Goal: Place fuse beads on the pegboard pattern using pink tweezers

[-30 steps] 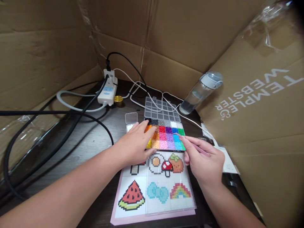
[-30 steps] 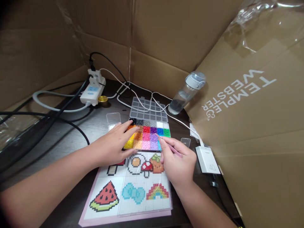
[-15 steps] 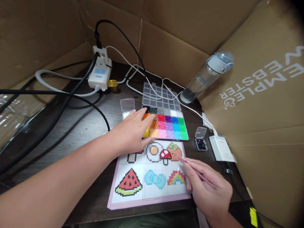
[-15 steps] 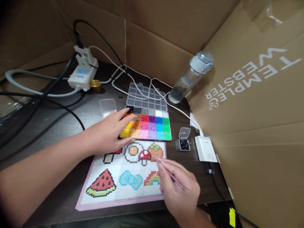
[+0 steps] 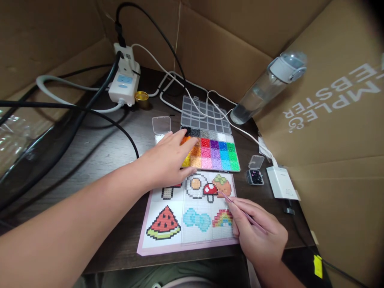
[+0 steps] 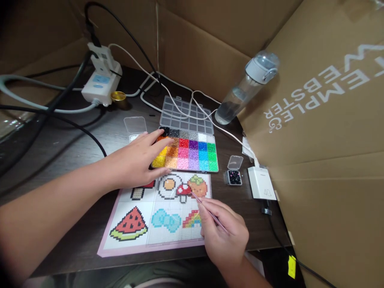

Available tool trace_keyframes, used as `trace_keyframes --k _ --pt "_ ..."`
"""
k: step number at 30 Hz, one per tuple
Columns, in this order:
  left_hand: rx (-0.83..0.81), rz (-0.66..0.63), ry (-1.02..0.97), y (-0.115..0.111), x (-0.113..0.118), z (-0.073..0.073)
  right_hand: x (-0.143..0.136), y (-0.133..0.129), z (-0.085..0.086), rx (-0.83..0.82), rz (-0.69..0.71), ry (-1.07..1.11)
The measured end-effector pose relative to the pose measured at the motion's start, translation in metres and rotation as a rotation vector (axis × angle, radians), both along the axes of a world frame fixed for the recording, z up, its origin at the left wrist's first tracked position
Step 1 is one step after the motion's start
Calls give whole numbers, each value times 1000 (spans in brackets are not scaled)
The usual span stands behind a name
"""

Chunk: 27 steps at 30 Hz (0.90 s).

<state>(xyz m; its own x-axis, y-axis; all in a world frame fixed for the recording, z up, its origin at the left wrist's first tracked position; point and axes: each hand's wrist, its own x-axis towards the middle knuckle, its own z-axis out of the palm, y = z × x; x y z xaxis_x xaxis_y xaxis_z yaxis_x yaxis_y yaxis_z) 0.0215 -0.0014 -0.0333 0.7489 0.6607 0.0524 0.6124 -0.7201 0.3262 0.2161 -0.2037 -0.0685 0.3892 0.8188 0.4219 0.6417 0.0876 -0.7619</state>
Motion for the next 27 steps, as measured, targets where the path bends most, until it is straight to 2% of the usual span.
trace_keyframes --k 27 --pt "13 -8 31 0 1 2 -1 4 3 14 4 -15"
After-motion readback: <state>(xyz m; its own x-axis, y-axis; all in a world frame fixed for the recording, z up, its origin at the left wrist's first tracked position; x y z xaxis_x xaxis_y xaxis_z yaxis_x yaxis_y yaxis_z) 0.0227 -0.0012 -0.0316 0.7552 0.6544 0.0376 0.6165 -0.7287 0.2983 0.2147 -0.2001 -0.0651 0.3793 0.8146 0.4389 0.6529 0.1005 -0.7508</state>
